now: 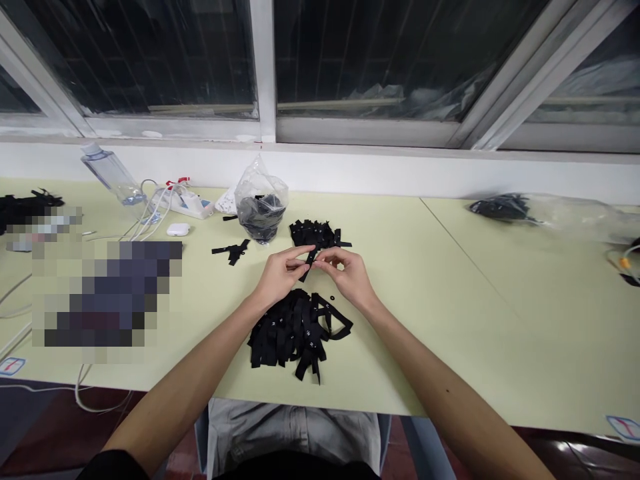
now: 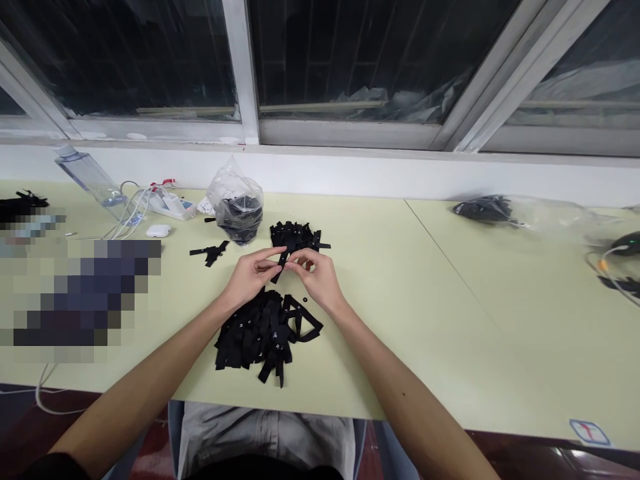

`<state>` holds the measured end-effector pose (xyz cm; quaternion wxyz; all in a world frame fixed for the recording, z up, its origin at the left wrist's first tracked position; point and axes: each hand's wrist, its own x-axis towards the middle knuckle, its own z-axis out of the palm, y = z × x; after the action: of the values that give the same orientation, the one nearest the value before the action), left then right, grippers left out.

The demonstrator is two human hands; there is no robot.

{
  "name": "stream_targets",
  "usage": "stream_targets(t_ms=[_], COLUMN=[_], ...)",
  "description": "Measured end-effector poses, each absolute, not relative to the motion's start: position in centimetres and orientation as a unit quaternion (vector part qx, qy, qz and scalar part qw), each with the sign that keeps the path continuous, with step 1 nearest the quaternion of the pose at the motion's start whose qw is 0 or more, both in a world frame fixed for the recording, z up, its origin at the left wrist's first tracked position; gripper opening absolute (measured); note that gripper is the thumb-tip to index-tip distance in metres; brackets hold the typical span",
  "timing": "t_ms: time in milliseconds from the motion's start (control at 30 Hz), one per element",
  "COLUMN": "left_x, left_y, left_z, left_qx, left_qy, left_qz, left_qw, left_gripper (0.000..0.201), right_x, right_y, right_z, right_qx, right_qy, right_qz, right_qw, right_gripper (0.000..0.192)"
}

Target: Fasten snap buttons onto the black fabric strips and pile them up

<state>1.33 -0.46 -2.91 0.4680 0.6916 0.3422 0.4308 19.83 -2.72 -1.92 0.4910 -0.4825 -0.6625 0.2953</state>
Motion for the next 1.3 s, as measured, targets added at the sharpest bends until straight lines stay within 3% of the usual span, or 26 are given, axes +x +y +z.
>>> stream_targets(t_ms=[533,967,1300], left_x=[1.6,1.6,1.7], left_y=[-0.9,-1.0,-1.4], left_z=[-2.8,-2.8,-2.3], left_qx=[0.702,0.722,0.725], left_qy=[0.311,0.295,0.291], left_qz=[0.435,0.423,0.416], left_qw=[0.47,0.463,0.466], left_gripper=[0.04,0.04,0.039], right_x=[19.2,19.9,19.8], right_y=[-2.9,-2.1,-2.2], right_z=[-2.1,-3.0,-2.8], right_qx=[-0.481,-0.455,-0.463], right_qy=[-0.609,-0.489,-0.526], right_qz=[0.34,0.531,0.481], right_qw=[0.532,0.521,0.527], right_gripper=[0.019,0.04,0.028])
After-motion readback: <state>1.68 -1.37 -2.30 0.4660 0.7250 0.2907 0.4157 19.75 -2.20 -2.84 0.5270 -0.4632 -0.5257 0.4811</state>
